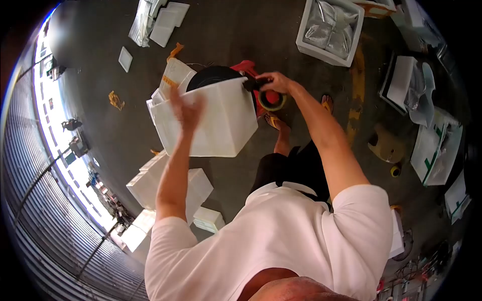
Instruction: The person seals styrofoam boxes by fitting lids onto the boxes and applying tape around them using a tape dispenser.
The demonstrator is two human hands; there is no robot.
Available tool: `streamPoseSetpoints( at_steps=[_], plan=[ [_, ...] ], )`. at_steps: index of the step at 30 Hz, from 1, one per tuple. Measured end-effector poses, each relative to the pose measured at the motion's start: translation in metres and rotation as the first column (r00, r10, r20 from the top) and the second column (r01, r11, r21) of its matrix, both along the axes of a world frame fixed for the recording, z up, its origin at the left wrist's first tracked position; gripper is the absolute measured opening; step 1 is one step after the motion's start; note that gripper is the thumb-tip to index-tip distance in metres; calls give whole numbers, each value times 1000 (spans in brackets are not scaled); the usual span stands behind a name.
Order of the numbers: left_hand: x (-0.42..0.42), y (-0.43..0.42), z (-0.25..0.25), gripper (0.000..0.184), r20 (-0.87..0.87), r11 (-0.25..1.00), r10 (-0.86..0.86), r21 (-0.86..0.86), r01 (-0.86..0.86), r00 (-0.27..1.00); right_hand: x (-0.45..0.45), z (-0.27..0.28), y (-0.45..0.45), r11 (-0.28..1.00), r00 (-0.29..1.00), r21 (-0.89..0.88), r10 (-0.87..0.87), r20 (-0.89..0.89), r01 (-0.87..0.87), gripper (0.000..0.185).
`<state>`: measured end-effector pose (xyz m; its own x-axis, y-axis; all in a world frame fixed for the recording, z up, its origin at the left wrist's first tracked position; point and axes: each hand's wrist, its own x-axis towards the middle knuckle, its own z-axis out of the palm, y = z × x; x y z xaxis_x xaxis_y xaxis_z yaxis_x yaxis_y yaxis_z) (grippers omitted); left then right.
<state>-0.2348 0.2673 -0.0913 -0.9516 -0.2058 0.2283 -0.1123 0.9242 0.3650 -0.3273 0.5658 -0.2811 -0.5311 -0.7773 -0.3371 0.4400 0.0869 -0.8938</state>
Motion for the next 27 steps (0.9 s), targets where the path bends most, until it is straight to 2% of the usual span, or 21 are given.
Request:
streamPoseSetpoints(
  at_steps=[1, 2, 5, 6, 7, 8, 9, 10, 11, 12, 13, 14, 15, 16, 17, 19, 20, 22, 25, 26, 27],
  plan=[
    [-3, 49, 29, 88, 338, 934, -255, -158, 322, 906, -7, 2, 0, 999, 999, 41, 16, -42, -14, 53],
    [-5, 68, 23, 87, 219, 942, -215, -209, 261, 952, -6, -1, 5, 999, 999, 46, 23, -30, -22, 53],
    [-25, 50, 15, 83, 188, 982, -126, -115, 150, 974, 6, -9, 27, 1000, 1000, 28, 8, -7, -7, 53],
    [-30, 44, 10, 83, 182, 984, -115, -116, 138, 976, 37, -14, 40, 999, 992, -22, 36, -122, -39, 53],
    [-36, 37, 4, 81, 136, 987, 7, -159, 15, 991, 54, -13, 45, 995, 970, -71, 56, -238, -75, 54],
    [-42, 30, -2, 80, 85, 975, 128, -196, -109, 988, 54, -3, 42, 994, 967, -73, 65, -247, -86, 54],
    [-50, 21, -9, 80, 78, 973, 137, -198, -119, 987, 52, 11, 39, 999, 990, -29, 35, -137, -40, 53],
    [-60, 9, -12, 81, 64, 939, 318, -157, -305, 946, 47, 21, 34, 1000, 1000, 17, -4, -30, 5, 53],
    [-66, -4, -11, 82, 52, 873, 483, -114, -475, 874, 31, 28, 21, 999, 998, 51, -17, -53, 19, 52],
    [-68, -16, -2, 89, 111, 891, 447, 31, -453, 887, 8, 25, 7, 996, 997, 82, -34, -73, 40, 52],
    [-62, -7, 12, 89, 103, 896, 439, 20, -444, 892, -10, -7, -14, 997, 994, 35, -68, -83, 71, 52],
    [-49, 9, 32, 92, 273, 977, 113, -205, -57, 956, -23, -40, -36, 994, 991, -11, -107, -81, 107, 51],
    [-38, 17, 42, 96, 506, 871, -170, -324, 369, 845, -34, -38, -50, 987, 983, -14, -160, -93, 159, 51],
    [-27, 2, 22, 98, 448, 886, -231, -270, 376, 864, -38, -24, -59, 981, 976, -8, -194, -98, 194, 51],
    [-26, 0, 20, 95, 333, 947, -167, -207, 245, 928, -27, -10, -60, 984, 981, -4, -179, -69, 179, 51],
    [-35, -4, 13, 91, 266, 967, -84, -209, 143, 960, -12, 6, -52, 993, 990, 51, -98, -103, 103, 53],
    [-38, -10, 11, 89, 207, 975, -60, -197, 101, 977, 17, -14, -48, 991, 941, -37, -132, -311, 126, 54],
    [-36, -30, 2, 89, 176, 980, 114, -180, -82, 978, 70, -3, -8, 991, 986, 72, 117, -120, -109, 56],
    [-45, -49, -4, 91, 168, 945, 311, -164, -284, 935, 120, 4, 30, 990, 981, 28, 144, -128, -141, 58],
    [-44, -53, -6, 92, 193, 904, 421, -174, -391, 887, 123, 12, 35, 988, 987, 54, 148, -68, -145, 57],
    [-44, -55, -6, 92, 197, 905, 419, -172, -390, 886, 125, 15, 37, 986, 989, 79, 145, -2, -144, 56]
  ],
)
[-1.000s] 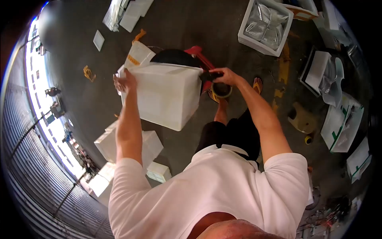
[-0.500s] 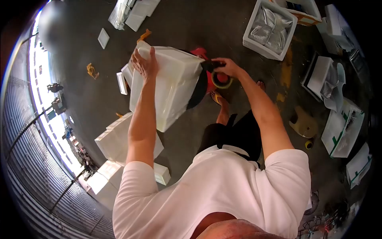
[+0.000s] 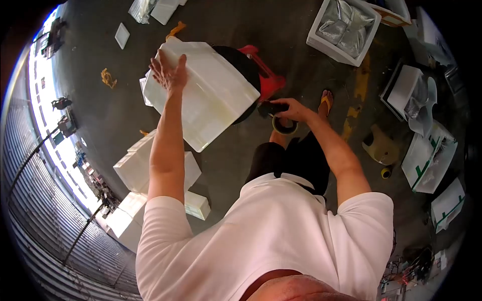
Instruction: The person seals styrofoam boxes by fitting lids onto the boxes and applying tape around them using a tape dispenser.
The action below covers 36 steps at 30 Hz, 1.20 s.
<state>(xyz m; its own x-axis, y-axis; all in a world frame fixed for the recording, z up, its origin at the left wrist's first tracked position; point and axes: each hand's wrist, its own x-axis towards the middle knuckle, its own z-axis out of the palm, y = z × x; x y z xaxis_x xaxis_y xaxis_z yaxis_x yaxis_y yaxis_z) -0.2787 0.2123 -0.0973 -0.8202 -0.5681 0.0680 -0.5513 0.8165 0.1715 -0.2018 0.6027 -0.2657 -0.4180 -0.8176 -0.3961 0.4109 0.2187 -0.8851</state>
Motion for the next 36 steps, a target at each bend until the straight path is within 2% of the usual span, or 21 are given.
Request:
streamPoseSetpoints(
  at_steps=[4, 5, 6, 8, 9, 10, 11, 12, 15, 16, 18, 20, 22, 23, 25, 26, 27, 28, 31, 33, 36],
  plan=[
    [-3, -5, 1, 93, 0, 990, 139, 13, -139, 990, -16, 13, -28, 998, 977, 56, -13, -215, 26, 56],
    [0, -6, 1, 92, -2, 982, 185, 22, -185, 983, -14, 26, -32, 939, 863, 182, 341, -374, -292, 58],
    [-1, -9, 2, 92, -10, 975, 221, 30, -221, 975, -8, 28, -29, 945, 861, 183, 324, -391, -272, 58],
    [7, -11, 5, 90, -46, 940, 340, 48, -338, 939, 13, 16, -24, 1000, 971, 8, -6, -241, 8, 51],
    [4, -15, 3, 89, -38, 917, 400, 14, -400, 916, 10, 16, -22, 952, 953, 54, -297, -54, 300, 57],
    [6, -17, 4, 88, -9, 886, 462, -29, -463, 887, -3, 8, -37, 952, 952, 41, -302, -55, 304, 57],
    [7, -18, 1, 84, -46, 880, 469, -65, -471, 882, -14, -2, -54, 676, 677, 92, -735, 25, 731, 60],
    [5, -19, 0, 84, -41, 878, 472, -67, -474, 881, -22, -11, -67, 229, 223, 175, -973, 54, 957, 62],
    [4, -18, 9, 81, -83, 906, 422, 0, -423, 903, -15, -7, -122, 82, 121, 131, -937, -327, 988, 64],
    [9, -21, 6, 81, -96, 907, 421, 4, -422, 902, -2, -3, -123, 81, 116, 119, -938, -326, 990, 64],
    [20, -21, -8, 78, -320, 971, 225, -4, -239, 920, 23, 11, -108, 324, 334, 96, -936, -115, 941, 57],
    [58, 18, -1, 78, -268, 952, -291, 14, 305, 919, 4, 12, -86, 355, 354, 79, -935, 33, 931, 56],
    [84, 74, 47, 92, 28, 716, -698, 69, 695, 716, -25, 31, -61, 490, 454, 57, -841, 294, 870, 54],
    [91, 93, 59, 96, 117, 662, -749, 168, 731, 652, -63, 61, -46, 579, 525, 31, -760, 384, 815, 54],
    [101, 104, 51, 94, 51, 696, -712, 179, 695, 700, -126, 93, -43, 783, 746, -48, -571, 343, 621, 48],
    [101, 103, 45, 92, 54, 696, -715, 144, 703, 697, -154, 100, -50, 783, 749, -50, -572, 333, 620, 48],
    [99, 105, 45, 92, 47, 697, -714, 144, 703, 698, -177, 107, -61, 969, 975, -118, -213, 58, 219, 46],
    [98, 107, 45, 90, 43, 708, -703, 136, 693, 710, -187, 113, -66, 972, 953, -60, 211, -216, -228, 45],
    [93, 108, 47, 88, 50, 766, -640, 109, 633, 767, -179, 125, -47, 963, 954, -17, 264, -139, -269, 45],
    [79, 107, 35, 86, -40, 843, -531, 76, 532, 847, -138, 128, -23, 991, 975, -5, 127, -184, -130, 51],
    [35, 102, 13, 86, -111, 991, -137, -9, 136, 984, -58, 108, -27, 996, 976, -62, -76, -202, 65, 52]
  ],
)
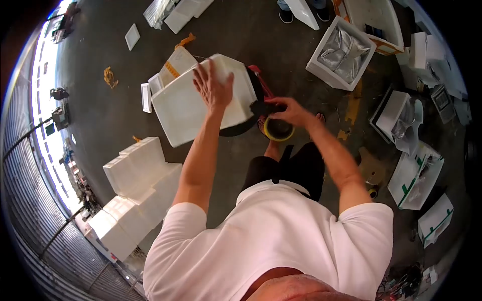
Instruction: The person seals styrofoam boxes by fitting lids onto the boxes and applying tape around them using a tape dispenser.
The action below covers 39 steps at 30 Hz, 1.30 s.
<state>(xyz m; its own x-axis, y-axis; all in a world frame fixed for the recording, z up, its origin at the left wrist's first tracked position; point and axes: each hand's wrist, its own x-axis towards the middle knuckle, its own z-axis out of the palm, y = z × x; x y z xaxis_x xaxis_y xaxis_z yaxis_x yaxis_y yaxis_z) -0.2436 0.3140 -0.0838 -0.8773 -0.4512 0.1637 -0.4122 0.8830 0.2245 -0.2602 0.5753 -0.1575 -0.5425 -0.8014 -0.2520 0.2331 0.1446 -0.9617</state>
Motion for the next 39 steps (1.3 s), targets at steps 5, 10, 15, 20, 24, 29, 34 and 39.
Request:
streamPoseSetpoints(
  at_steps=[5, 10, 15, 20, 24, 29, 34, 39],
  plan=[
    [-14, -51, 5, 91, -17, 992, 128, -7, -128, 992, -60, 4, -55, 962, 971, -198, -151, 184, 187, 48],
    [60, -38, 26, 88, 245, 914, -394, 6, 405, 886, -106, -12, -96, 991, 996, -111, -62, 70, 69, 50],
    [44, -37, 6, 85, 156, 992, -128, 11, 127, 979, -1, -6, -4, 992, 983, -75, 110, 148, -100, 54],
    [4, -49, -10, 88, 114, 829, 550, 44, -557, 827, 51, 6, 23, 985, 964, -109, -101, 248, 131, 47],
    [17, -59, -23, 91, -94, 956, 259, 169, -241, 961, -28, -6, -21, 937, 928, -200, -222, 299, 288, 47],
    [70, -6, 51, 103, 341, 698, -712, 240, 675, 614, -108, -2, -53, 996, 985, -53, -65, 162, 75, 48],
    [51, 8, 43, 98, 257, 852, -522, 133, 506, 813, -58, 2, 20, 971, 966, -96, 228, 123, -217, 51],
    [7, -5, 13, 96, 44, 996, -90, -16, 91, 995, -75, 6, -49, 974, 970, -136, -157, 185, 183, 48]
  ],
)
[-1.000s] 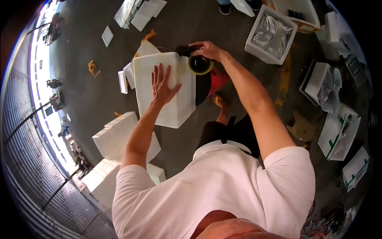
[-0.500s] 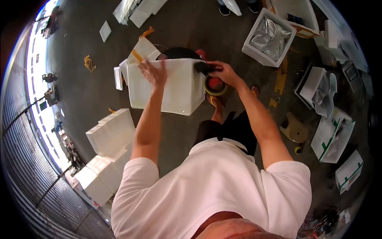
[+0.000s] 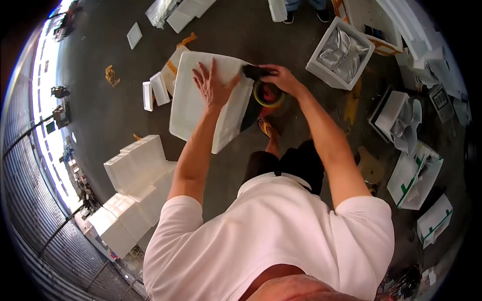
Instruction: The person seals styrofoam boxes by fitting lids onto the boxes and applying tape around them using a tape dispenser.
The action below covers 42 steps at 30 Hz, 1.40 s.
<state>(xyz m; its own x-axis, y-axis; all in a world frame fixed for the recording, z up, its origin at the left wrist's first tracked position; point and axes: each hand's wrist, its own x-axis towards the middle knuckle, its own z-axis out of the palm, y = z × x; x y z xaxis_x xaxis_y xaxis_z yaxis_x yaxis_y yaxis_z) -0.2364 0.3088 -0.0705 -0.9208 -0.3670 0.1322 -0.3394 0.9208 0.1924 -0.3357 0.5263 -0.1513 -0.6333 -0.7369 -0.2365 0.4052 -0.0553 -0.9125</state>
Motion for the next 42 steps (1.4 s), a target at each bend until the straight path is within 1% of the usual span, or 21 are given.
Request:
streamPoseSetpoints(
  at_steps=[3, 5, 7, 9, 10, 12, 19, 21, 22, 24, 25, 26, 27, 29, 31, 34, 36, 38, 39, 41, 42],
  plan=[
    [22, -26, 11, 94, 71, 982, -190, 31, 188, 979, -42, -2, -65, 985, 999, 173, -10, -53, 19, 46],
    [45, -30, 3, 91, 111, 982, -188, 23, 186, 976, -44, 3, -76, 1000, 998, 14, -4, 59, 3, 43],
    [36, -30, -7, 90, 59, 998, -63, 6, 62, 996, -20, -6, -60, 990, 979, 35, 140, -149, -136, 41],
    [25, -30, -8, 89, 60, 999, 24, 45, -27, 998, 25, 19, -7, 970, 970, 18, 244, 8, -244, 47],
    [20, -29, -9, 89, 59, 986, 157, 50, -160, 986, 47, 9, 16, 921, 938, 188, 319, 134, -340, 49],
    [8, -34, -13, 89, 78, 928, 364, 50, -368, 928, 94, 7, 56, 953, 943, 111, 296, -150, -281, 52],
    [-8, -35, -12, 91, 108, 844, 524, 66, -532, 845, 114, 55, 42, 939, 966, 226, 252, 64, -260, 53],
    [-12, -37, -15, 93, 98, 830, 546, 72, -553, 832, 128, 85, 36, 690, 583, 532, 714, -388, -491, 54],
    [-11, -44, -23, 93, 82, 765, 635, 77, -640, 769, 140, 77, 43, 699, 586, 536, 704, -401, -473, 54],
    [-20, -54, -27, 95, 69, 637, 759, 126, -760, 648, 134, 51, 58, 951, 956, 215, 255, -147, -221, 57],
    [-24, -53, -21, 95, 63, 634, 762, 133, -762, 645, 119, 56, 59, 996, 1000, 92, -15, 22, 13, 59],
    [-21, -49, -16, 95, 73, 616, 774, 140, -775, 629, 103, 58, 57, 955, 930, 102, -294, 221, 277, 60],
    [-22, -46, -10, 95, 77, 600, 785, 156, -785, 615, 83, 46, 41, 957, 933, 104, -288, 214, 271, 60],
    [-21, -43, -10, 94, 51, 582, 800, 170, -795, 597, 58, 14, -6, 542, 563, 259, -826, -7, 799, 62],
    [-21, -52, -11, 91, 31, 574, 809, 180, -799, 588, 104, 16, -66, 338, 404, 236, -848, -343, 911, 65],
    [-24, -52, -4, 90, 32, 508, 851, 207, -836, 525, 171, 24, -54, 603, 624, 188, -778, -74, 775, 70],
    [-15, -57, -27, 89, -36, 524, 841, 308, -794, 540, 191, 33, -31, 783, 828, 283, -553, -94, 554, 74],
    [-11, -67, -22, 86, -51, 576, 785, 427, -697, 617, 191, 70, -19, 808, 815, 317, -560, 150, 497, 73],
    [6, -73, -13, 84, 5, 575, 754, 478, -664, 657, 184, 65, -2, 832, 914, 414, -405, -5, 371, 64],
    [46, -99, 1, 79, -106, 543, 694, 726, -421, 713, 159, 60, 8, 835, 546, 179, -487, 682, 521, 49],
    [68, -121, 16, 76, -211, 583, 742, 670, -459, 636, 150, 56, 10, 817, 552, 136, -491, 674, 561, 48]
  ],
)
